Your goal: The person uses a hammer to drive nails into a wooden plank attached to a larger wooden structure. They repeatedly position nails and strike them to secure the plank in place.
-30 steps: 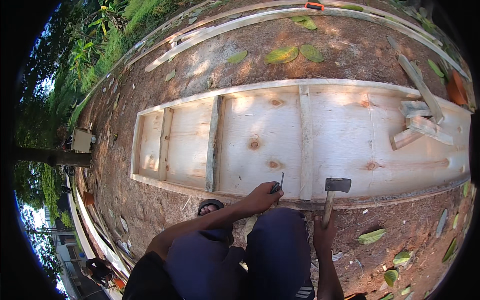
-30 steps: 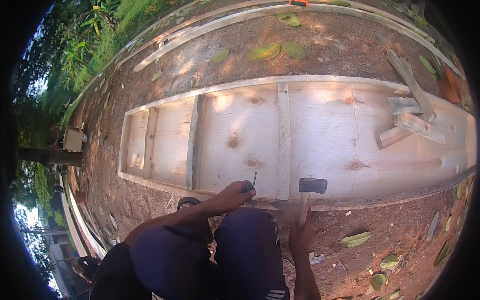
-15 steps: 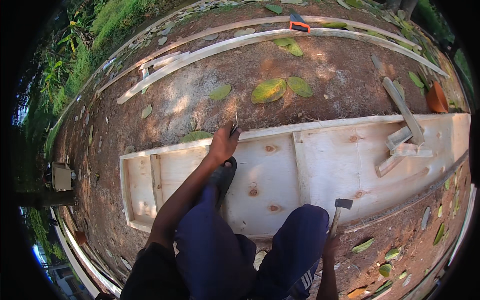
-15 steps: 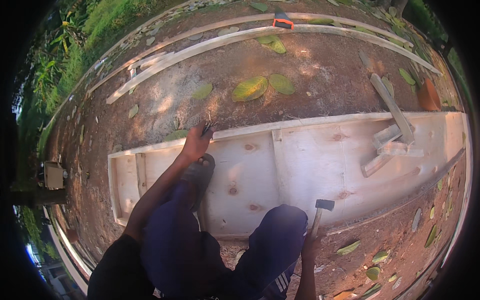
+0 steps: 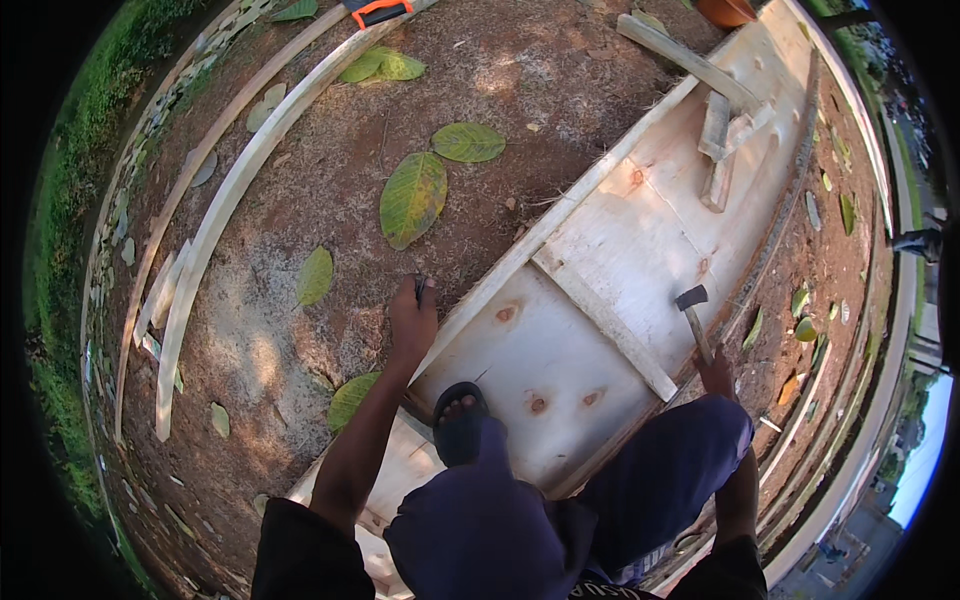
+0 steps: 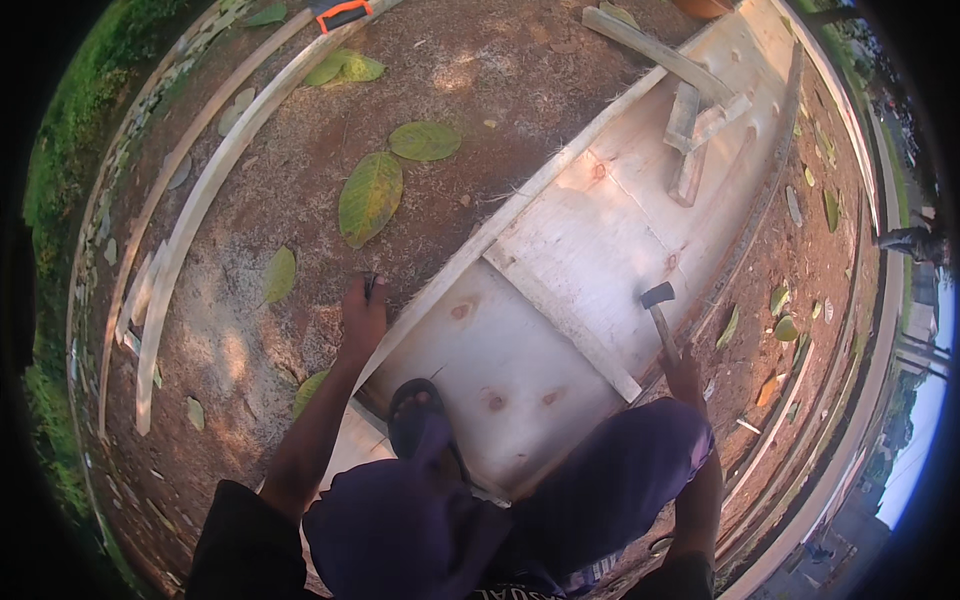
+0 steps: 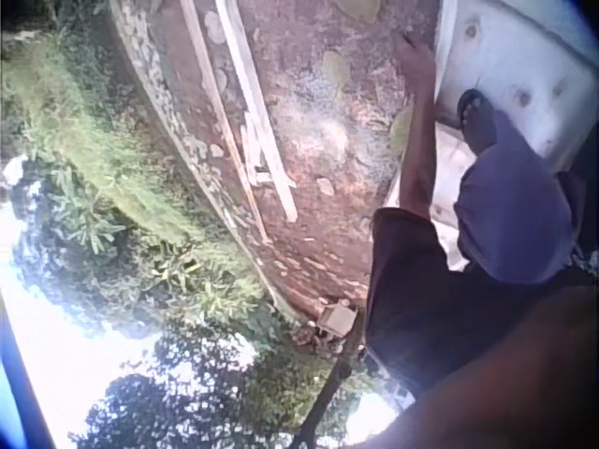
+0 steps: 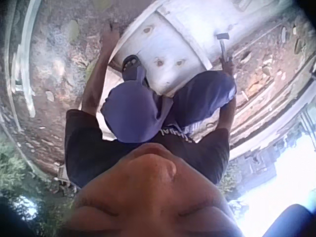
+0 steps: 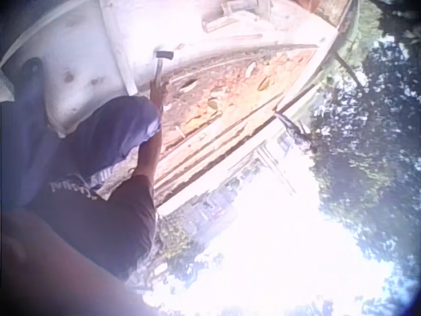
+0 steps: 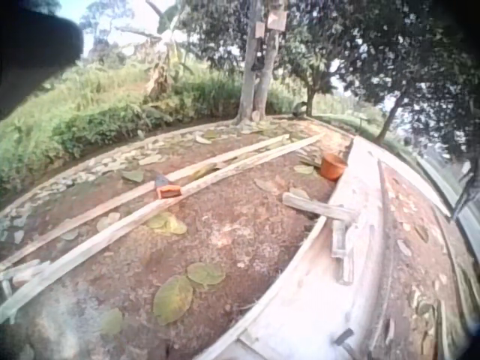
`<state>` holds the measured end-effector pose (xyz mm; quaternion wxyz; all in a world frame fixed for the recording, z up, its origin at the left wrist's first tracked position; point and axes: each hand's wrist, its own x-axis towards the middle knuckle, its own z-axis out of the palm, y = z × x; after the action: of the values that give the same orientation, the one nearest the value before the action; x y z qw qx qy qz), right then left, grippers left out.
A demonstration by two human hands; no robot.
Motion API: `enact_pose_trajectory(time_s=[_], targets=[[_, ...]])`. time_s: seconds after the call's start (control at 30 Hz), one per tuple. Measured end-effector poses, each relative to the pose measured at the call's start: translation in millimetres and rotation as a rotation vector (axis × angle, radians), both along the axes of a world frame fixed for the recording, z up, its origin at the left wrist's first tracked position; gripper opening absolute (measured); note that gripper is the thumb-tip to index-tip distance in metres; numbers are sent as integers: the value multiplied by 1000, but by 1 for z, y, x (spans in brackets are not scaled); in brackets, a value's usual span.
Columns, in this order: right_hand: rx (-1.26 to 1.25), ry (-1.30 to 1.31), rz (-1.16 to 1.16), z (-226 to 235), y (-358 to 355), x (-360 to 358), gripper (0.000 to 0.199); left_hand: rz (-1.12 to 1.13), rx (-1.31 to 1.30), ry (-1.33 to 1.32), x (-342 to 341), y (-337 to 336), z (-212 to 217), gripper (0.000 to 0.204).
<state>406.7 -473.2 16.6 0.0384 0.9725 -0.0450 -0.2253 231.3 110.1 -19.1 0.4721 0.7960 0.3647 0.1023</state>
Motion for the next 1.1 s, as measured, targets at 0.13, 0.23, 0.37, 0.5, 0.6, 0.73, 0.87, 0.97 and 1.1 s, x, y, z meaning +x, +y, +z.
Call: enact_pose_trajectory(time_s=[0.13, 0.23, 0.37, 0.5, 0.6, 0.73, 0.87, 0.97, 1.1], targets=[[55, 12, -31, 54, 4, -22, 74, -138, 257, 36, 40, -15, -39, 17], [60, -136, -101, 119, -11, -79, 53, -210, 277, 59, 59, -41, -41, 15], [23, -80, -361, 201, 10, -134, 40, -285, 362, 73, 52, -49, -38, 22], [3, -83, -377, 205, -11, -148, 38, -323, 376, 165, 44, -39, -52, 31], [212, -106, -396, 182, -10, -150, 36, -333, 353, 208, 53, -32, -58, 32], [332, -241, -109, 109, 7, -156, 25, -339, 426, 72, 53, -25, -63, 31], [421, -295, -37, 46, 64, -151, 42, -346, 443, 167, 54, -41, -45, 29], [392, -167, 81, 27, 91, -129, 54, -308, 477, 145, 54, -21, -49, 30], [418, -196, 179, -1, 86, -116, 51, -278, 493, 59, 48, 3, -27, 35]])
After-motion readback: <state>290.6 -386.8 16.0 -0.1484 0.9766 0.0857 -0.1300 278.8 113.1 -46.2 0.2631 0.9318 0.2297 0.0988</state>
